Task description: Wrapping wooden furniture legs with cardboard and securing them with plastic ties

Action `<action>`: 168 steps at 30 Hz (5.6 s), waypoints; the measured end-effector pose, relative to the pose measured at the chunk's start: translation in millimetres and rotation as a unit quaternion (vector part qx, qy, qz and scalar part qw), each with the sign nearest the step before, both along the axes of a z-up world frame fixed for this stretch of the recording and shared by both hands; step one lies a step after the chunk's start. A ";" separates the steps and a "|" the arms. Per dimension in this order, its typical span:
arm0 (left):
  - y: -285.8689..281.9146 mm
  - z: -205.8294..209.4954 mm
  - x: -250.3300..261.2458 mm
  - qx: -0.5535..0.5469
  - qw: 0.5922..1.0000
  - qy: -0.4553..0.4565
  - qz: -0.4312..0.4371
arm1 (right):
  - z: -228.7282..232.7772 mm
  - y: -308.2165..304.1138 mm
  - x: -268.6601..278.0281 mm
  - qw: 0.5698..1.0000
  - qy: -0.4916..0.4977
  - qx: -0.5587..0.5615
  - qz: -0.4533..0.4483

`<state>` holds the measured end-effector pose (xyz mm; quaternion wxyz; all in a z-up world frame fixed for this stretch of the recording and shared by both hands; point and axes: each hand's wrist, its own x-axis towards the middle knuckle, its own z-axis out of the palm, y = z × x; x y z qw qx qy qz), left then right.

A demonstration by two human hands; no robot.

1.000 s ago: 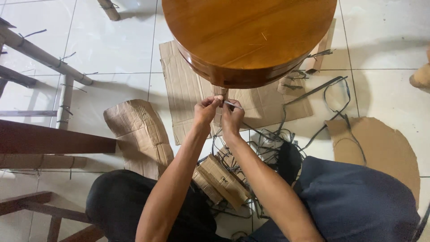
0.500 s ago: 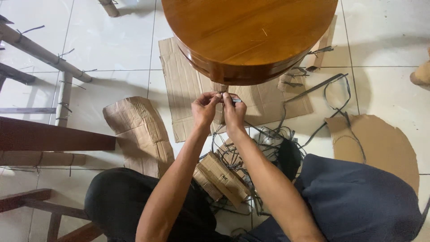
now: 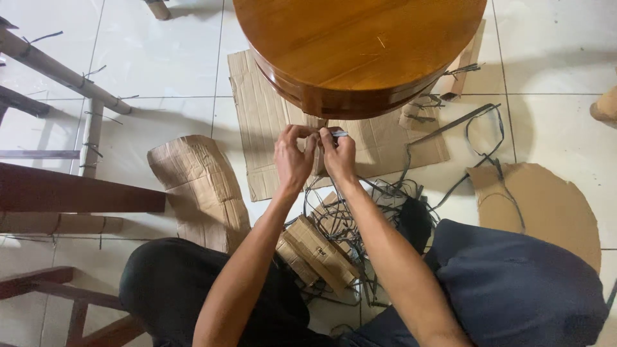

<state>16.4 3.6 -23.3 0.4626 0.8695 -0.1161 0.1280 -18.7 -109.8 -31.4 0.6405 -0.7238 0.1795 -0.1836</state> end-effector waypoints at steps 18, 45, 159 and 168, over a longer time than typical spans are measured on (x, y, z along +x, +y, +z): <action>29.1 -40.7 -5.1 -0.153 0.983 0.100 -0.027 | -67.5 -58.3 -27.5 0.967 0.175 0.094 -0.159; 40.5 -198.9 -160.9 0.128 0.914 0.385 -0.006 | -178.9 -51.7 -113.1 0.951 0.256 -0.140 -0.099; 31.4 -172.3 -185.6 0.039 0.953 0.285 0.094 | -213.3 -66.4 -189.9 0.806 0.462 -0.338 0.149; 27.0 -190.4 -183.6 -0.054 0.940 0.317 0.112 | -130.1 -73.6 -125.9 0.918 0.320 0.231 0.046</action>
